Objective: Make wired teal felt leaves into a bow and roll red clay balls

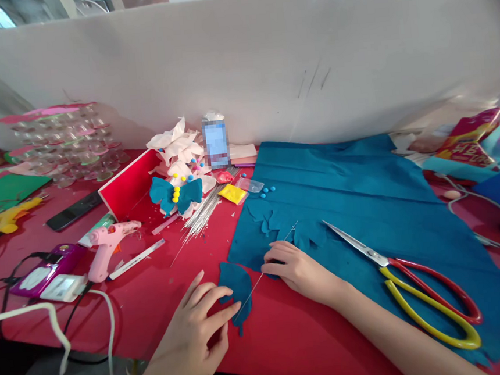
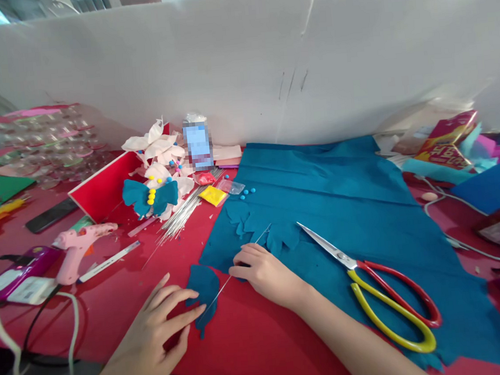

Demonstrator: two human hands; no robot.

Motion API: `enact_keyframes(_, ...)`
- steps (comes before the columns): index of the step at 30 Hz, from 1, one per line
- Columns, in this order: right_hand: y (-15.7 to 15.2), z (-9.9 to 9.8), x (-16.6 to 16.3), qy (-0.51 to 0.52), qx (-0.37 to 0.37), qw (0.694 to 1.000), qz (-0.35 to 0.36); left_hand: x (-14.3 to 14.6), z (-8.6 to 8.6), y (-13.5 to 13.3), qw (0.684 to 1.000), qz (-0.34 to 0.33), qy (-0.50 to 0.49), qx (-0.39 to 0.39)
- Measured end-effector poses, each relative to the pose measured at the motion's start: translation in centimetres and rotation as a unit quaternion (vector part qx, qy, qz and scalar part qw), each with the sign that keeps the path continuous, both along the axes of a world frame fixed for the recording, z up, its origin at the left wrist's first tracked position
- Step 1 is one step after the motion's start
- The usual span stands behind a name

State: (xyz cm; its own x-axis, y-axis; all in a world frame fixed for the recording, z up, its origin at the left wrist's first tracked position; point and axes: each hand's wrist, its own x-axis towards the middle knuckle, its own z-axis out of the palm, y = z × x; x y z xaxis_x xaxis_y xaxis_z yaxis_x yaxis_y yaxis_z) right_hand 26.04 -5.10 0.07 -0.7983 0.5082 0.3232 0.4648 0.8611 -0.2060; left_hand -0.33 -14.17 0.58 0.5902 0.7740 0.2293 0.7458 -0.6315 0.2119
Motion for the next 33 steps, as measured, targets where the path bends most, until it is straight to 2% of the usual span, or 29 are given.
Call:
enact_keyframes(11,-0.1,0.2,-0.2,-0.007,0.030,1.000,-0.001,0.8,0.4,-0.1,0.999,-0.020,-0.026,0.031)
enact_keyframes(23,-0.1,0.5,-0.2,-0.004,0.035,0.999,-0.001,0.7,0.5,-0.2,1.000,-0.029,-0.005,-0.007)
enact_keyframes(30,0.1,-0.4,-0.6,-0.002,0.071,0.997,-0.010,0.9,0.4,-0.2,0.998,-0.027,0.003,0.050)
enact_keyframes(33,0.0,0.5,-0.6,-0.012,0.103,0.995,-0.017,1.1,0.7,-0.1,0.995,-0.028,0.008,0.096)
